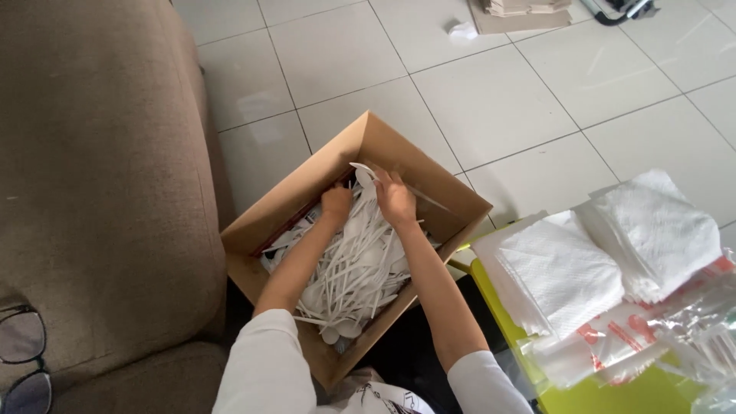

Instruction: Wrapping individual plastic spoons in paper napkins at a workspace.

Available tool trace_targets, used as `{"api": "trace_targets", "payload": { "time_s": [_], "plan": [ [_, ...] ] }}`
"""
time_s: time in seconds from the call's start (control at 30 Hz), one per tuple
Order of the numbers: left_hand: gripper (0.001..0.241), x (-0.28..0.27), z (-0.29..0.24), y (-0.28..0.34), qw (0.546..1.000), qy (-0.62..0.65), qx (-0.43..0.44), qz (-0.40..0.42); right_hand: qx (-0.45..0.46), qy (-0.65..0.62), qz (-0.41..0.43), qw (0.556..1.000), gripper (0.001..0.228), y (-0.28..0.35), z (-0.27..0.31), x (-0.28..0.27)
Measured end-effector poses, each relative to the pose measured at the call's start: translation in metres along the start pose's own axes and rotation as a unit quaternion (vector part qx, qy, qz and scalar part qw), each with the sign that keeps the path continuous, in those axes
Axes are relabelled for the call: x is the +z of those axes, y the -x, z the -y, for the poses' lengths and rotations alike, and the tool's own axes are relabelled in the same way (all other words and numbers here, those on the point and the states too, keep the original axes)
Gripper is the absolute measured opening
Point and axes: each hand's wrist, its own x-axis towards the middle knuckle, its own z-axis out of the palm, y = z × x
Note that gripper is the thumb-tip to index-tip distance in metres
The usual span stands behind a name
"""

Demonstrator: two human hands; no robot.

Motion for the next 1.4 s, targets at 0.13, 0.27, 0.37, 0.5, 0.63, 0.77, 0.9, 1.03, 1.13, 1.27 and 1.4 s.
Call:
{"api": "trace_targets", "payload": {
  "time_s": [0.13, 0.27, 0.37, 0.5, 0.63, 0.77, 0.9, 1.03, 1.13, 1.27, 1.4],
  "plan": [
    [0.009, -0.012, 0.0, 0.011, 0.979, -0.171, 0.056, -0.095, -0.01, -0.018, 0.009, 1.0, 0.042, 0.012, 0.023, -0.027],
    [0.041, -0.054, 0.013, 0.027, 0.993, 0.074, 0.048, -0.074, -0.056, -0.072, -0.015, 0.996, 0.048, -0.008, 0.003, 0.005],
    [0.031, -0.1, 0.022, 0.047, 0.994, 0.103, 0.021, 0.01, -0.152, -0.057, -0.048, 0.986, 0.044, -0.001, 0.009, 0.002],
    [0.019, -0.199, 0.031, 0.077, 0.985, 0.166, 0.007, 0.039, -0.13, -0.216, -0.019, 0.968, 0.034, -0.015, -0.001, 0.021],
    [0.013, -0.261, 0.055, 0.115, 0.921, 0.386, 0.039, 0.012, -0.123, -0.396, 0.024, 0.91, 0.027, -0.005, 0.018, 0.024],
    [0.028, -0.215, 0.084, 0.1, 0.823, 0.568, -0.003, -0.019, -0.141, -0.403, 0.017, 0.904, 0.031, 0.008, 0.038, 0.004],
    [0.016, -0.22, 0.085, 0.1, 0.631, 0.774, -0.052, -0.006, -0.163, -0.446, 0.017, 0.88, 0.034, 0.01, 0.041, -0.005],
    [0.027, -0.226, 0.083, 0.099, 0.61, 0.792, -0.014, 0.035, -0.185, -0.455, 0.022, 0.871, 0.034, 0.015, 0.062, -0.032],
    [0.048, -0.211, 0.084, 0.092, 0.602, 0.798, -0.008, 0.037, -0.176, -0.44, 0.02, 0.881, 0.04, 0.022, 0.061, -0.024],
    [0.045, -0.21, 0.078, 0.086, 0.586, 0.809, -0.02, 0.019, -0.163, -0.427, 0.021, 0.889, 0.035, 0.01, 0.051, -0.017],
    [0.034, -0.185, 0.078, 0.072, 0.632, 0.771, -0.051, -0.056, -0.112, -0.432, -0.008, 0.895, 0.022, 0.006, 0.044, -0.004]
  ]
}}
